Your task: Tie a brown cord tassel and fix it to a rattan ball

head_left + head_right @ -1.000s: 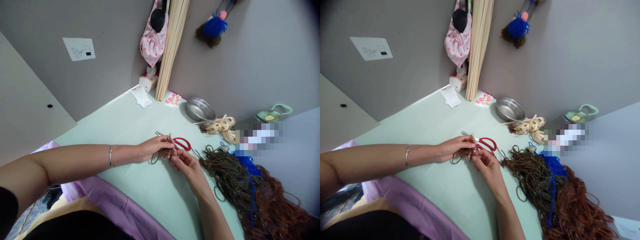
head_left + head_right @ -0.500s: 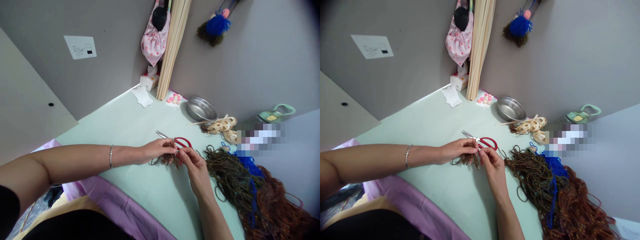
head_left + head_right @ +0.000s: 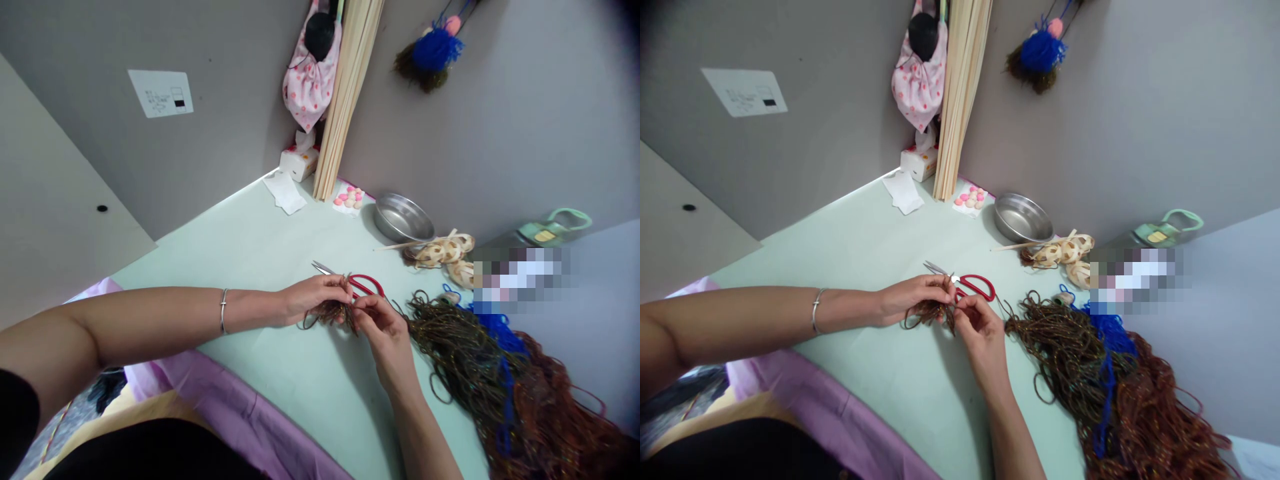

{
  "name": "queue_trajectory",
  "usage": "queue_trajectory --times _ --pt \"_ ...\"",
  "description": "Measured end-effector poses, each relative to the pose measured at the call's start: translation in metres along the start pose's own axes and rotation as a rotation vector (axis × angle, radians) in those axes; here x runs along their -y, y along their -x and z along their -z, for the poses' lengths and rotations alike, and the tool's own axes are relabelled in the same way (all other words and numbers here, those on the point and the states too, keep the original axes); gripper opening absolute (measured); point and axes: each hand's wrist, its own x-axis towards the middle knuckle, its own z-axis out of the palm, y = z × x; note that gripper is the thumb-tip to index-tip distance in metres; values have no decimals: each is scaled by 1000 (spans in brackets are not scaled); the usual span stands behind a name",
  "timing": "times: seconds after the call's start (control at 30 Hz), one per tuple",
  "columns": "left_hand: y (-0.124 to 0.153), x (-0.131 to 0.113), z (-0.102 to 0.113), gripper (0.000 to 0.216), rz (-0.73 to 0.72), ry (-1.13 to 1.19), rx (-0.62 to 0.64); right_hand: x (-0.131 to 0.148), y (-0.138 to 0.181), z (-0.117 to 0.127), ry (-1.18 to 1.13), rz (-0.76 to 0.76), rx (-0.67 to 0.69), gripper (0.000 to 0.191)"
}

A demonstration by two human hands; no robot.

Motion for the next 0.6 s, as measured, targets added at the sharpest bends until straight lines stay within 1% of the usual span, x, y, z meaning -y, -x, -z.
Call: queue_trajectory --times 0.2,0.33,0.43,0.6 --pt "2 0 -3 21 -22 -100 17 0 -1 0 -42 -29 5 15" --pt "1 -2 -3 21 30 -27 -34 -2 -1 1 -73 -46 -3 14" --pt "-1 1 -1 23 5 -45 -62 -5 0 1 -93 -41 -23 13" --pt "0 6 1 26 -32 -162 -5 1 0 0 -1 16 -45 14"
